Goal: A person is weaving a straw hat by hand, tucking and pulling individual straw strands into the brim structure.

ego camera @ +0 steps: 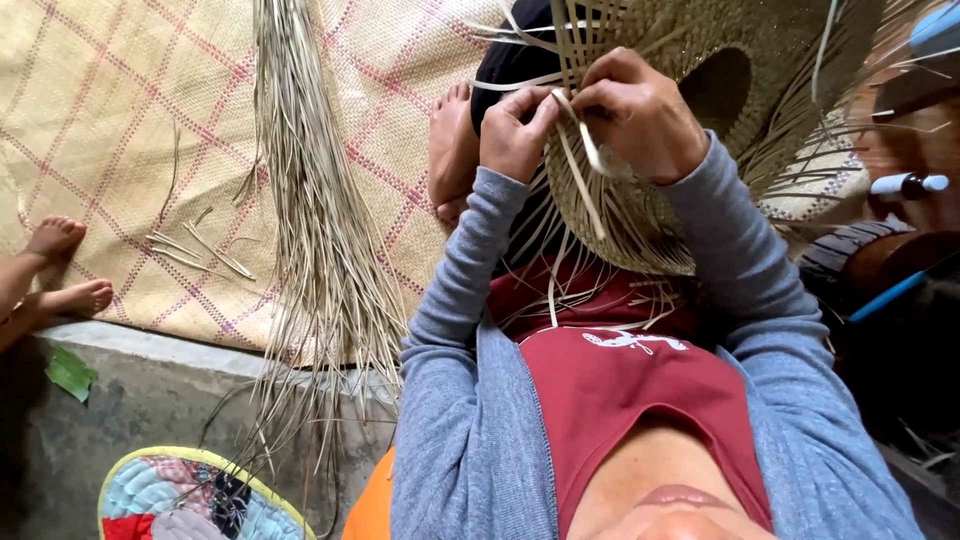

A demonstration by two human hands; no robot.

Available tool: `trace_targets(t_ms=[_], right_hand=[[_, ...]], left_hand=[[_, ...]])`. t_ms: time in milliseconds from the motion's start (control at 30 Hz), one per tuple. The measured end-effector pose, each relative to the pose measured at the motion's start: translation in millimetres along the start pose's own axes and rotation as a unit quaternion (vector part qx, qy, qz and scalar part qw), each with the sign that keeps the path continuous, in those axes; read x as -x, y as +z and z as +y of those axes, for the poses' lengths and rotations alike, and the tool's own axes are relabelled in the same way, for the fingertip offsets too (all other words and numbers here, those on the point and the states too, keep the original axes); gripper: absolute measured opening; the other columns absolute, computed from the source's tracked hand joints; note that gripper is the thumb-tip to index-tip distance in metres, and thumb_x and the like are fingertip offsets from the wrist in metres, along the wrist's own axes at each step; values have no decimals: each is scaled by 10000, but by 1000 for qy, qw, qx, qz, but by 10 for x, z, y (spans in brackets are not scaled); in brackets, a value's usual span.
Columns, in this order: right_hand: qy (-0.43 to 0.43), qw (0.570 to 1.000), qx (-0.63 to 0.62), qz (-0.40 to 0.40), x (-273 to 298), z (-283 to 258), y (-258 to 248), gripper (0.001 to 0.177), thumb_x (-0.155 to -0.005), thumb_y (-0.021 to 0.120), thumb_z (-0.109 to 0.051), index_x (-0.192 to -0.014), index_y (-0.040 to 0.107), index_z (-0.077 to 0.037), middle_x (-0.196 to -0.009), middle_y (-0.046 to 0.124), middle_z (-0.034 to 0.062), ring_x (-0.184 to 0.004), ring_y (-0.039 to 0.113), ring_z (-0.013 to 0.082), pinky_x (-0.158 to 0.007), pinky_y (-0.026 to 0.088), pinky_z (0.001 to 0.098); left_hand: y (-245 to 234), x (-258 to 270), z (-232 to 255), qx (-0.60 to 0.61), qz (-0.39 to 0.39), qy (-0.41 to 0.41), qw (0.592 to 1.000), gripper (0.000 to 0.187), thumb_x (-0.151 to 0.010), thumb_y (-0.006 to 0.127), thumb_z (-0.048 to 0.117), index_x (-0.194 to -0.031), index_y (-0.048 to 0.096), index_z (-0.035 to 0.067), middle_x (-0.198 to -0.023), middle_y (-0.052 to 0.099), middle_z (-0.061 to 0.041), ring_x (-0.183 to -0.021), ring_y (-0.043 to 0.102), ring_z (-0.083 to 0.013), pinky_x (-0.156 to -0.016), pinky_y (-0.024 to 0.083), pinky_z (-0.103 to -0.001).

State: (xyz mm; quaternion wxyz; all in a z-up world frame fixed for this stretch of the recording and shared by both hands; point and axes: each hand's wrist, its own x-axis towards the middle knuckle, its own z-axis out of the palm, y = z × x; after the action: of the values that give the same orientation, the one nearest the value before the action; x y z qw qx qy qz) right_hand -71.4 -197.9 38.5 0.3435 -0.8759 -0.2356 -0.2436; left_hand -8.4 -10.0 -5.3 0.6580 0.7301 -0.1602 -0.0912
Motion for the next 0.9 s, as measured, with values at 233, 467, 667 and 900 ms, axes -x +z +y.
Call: trace_targets(t_ms=[233,467,667,900], right_hand=[[-66,993,77,-65,28,11,-73,195,-819,904,16,-982,810,-36,-1055,766,84,-988,610,232,-864,562,314],[47,988,-96,-108,-151,-25,-280,297,-929,547,202,-1218,603,161,-1031,701,252,-799,686,323,-701,601,370],[27,997,-21,-70,-73,41,-124,394,-832,835,154,-1175,647,110,-1055,672,216,-878,666,311,-803,600,367],[57,997,-53,-4,-75,-81,-51,430,-808,924,151,-1115,632,76,-997,682,179,-752,630,248,-654,548,350]], left_hand=[[118,45,-54,8,38,-9,999,281,-874,788,126,-1114,765,-19,-924,825,-121,-748,748,-120,-663,626,-194],[232,118,-198,56,98,114,987,255,-863,820,28,-1101,761,100,-1020,744,32,-822,655,-53,-765,590,-186],[227,235,63,-34,116,169,978,350,-806,826,-48,-1070,752,171,-1000,713,26,-863,688,-110,-859,608,-251],[61,-30,32,39,56,45,997,264,-857,820,291,-887,731,44,-692,696,9,-529,516,-39,-448,396,-175]])
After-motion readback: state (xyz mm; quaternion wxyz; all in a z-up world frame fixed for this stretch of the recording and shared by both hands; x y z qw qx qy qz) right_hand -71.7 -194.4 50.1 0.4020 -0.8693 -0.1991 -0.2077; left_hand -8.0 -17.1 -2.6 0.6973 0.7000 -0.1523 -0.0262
